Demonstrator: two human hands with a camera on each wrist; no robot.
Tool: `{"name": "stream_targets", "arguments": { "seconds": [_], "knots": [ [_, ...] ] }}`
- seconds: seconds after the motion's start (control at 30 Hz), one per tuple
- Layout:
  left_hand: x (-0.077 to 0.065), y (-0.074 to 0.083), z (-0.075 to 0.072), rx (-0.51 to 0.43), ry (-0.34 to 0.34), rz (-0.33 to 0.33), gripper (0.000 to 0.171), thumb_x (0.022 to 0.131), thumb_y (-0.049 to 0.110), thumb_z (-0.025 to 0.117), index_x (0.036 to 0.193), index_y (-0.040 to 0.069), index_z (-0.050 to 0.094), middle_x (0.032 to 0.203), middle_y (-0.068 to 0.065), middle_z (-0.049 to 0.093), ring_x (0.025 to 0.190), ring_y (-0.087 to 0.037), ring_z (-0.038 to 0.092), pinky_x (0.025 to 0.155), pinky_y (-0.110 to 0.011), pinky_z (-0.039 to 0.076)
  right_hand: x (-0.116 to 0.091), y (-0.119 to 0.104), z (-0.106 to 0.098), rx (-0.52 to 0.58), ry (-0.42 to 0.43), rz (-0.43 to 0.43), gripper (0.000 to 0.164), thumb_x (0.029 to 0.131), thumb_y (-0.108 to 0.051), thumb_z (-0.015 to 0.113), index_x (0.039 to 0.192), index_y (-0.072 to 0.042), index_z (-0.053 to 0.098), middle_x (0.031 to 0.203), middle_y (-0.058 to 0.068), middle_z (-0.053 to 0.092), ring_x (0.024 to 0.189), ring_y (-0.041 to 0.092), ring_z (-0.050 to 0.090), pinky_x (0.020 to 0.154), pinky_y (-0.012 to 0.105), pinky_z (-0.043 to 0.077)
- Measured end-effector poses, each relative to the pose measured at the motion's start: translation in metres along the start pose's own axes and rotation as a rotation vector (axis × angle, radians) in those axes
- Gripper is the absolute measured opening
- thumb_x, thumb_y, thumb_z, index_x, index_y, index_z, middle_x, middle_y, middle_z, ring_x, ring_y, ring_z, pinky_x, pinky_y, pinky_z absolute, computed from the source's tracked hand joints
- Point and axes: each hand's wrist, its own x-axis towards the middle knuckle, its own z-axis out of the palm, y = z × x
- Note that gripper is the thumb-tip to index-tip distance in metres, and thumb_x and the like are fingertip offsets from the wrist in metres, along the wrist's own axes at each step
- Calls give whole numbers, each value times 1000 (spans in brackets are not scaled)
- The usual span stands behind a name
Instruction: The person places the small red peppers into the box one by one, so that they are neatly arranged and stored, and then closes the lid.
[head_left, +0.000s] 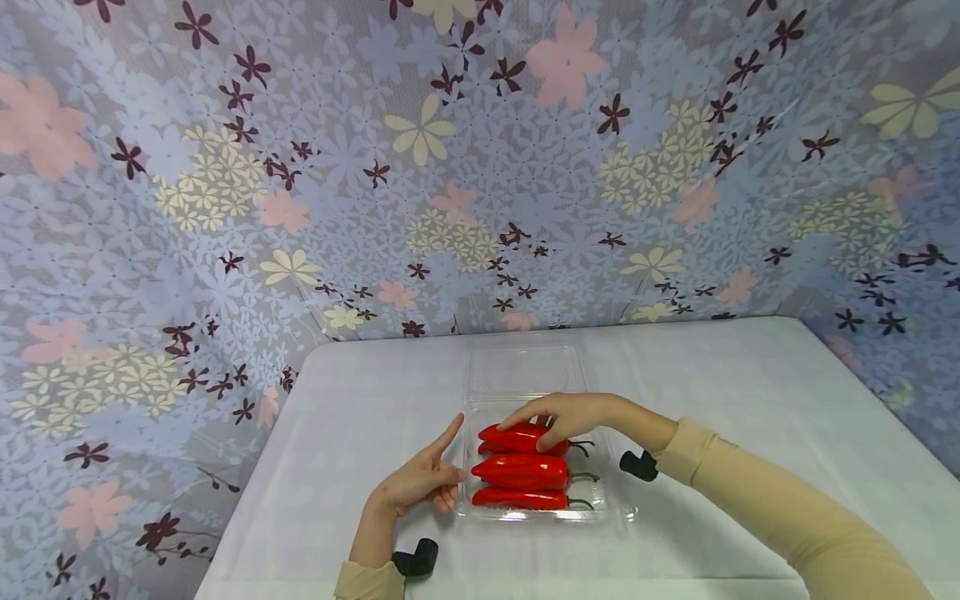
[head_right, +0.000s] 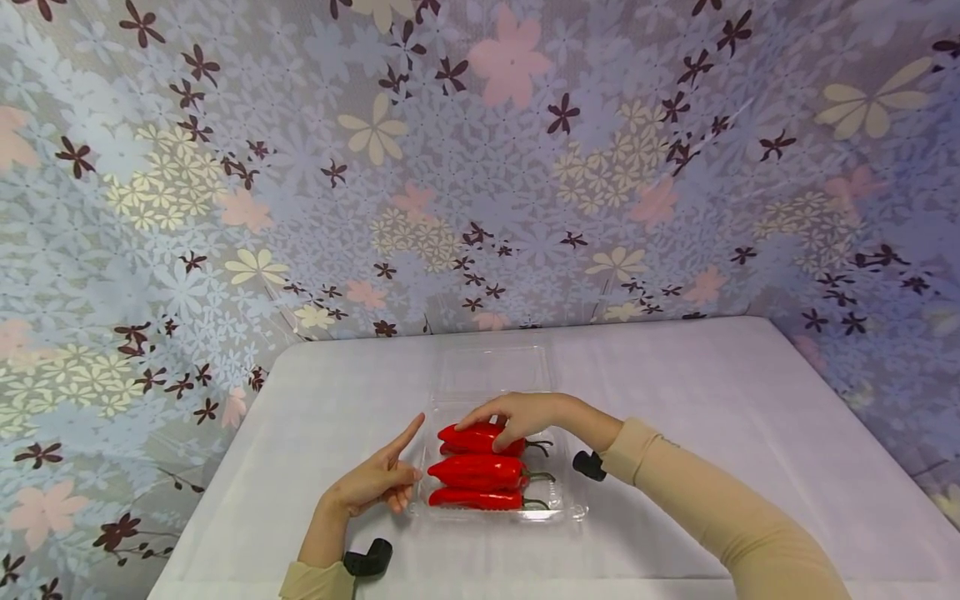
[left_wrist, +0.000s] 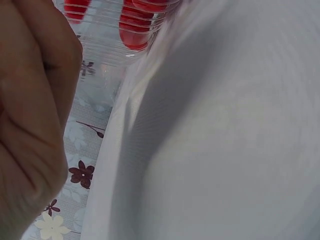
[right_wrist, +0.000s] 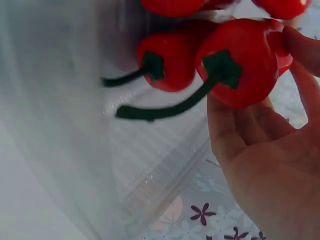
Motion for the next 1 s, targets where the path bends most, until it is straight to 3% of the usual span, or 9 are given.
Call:
{"name": "stream_targets", "arguments": {
  "seconds": [0.23,0.4,0.53,0.63,0.7,0.8,0.9,1.0],
  "knots": [
    [0,1,1,-9,-22,11,87,91,1,55,153,30,1,61,-4,57,47,-11,57,50,-25,54,-1,-2,10,-98,7,-10,52,85,0,63,132,-19,58,124,-3,55,105,13,50,88,29,47],
    [-1,3,1,31,-8,2,85,91,3,55,153,32,4,61,-5,55,48,-12,56,51,-27,55,-7,-7,9,-163,59,-27,49,85,-1,62,132,-17,58,120,0,56,106,19,52,87,32,48],
    [-6,9,-5,77,13,-11,82,93,8,57,152,33,6,64,-6,56,51,-13,57,53,-29,56,-23,-10,-4,-160,209,-85,47,88,-6,61,134,-12,54,121,7,55,106,30,54,86,43,49],
    [-8,21,-16,97,65,31,79,94,7,56,153,29,8,70,-9,59,57,-14,60,58,-30,57,-43,-7,-21,-123,373,-103,48,90,-12,63,137,-8,50,120,11,54,102,32,56,85,44,50],
    [-7,31,-25,110,131,91,74,95,6,54,153,25,12,79,-12,61,66,-16,63,64,-31,57,-60,-1,-33,-82,472,-65,52,90,-16,65,139,-9,47,117,14,53,96,30,58,80,41,52],
    [3,44,-36,127,227,155,69,95,5,54,152,21,19,95,-16,58,86,-28,64,74,-35,56,-82,15,-45,10,561,62,60,90,-23,65,144,-13,40,113,16,51,85,25,58,74,42,53],
    [16,48,-42,141,237,123,70,94,6,56,152,17,19,108,-18,49,101,-39,56,82,-40,54,-96,34,-44,150,564,183,71,90,-24,65,149,-12,28,111,20,47,79,28,57,71,43,54],
    [29,44,-43,158,173,29,72,93,6,57,152,9,15,114,-20,45,105,-37,54,87,-42,51,-101,51,-31,272,538,262,78,90,-23,64,150,-4,18,109,20,47,81,32,58,71,41,55]
  ]
}}
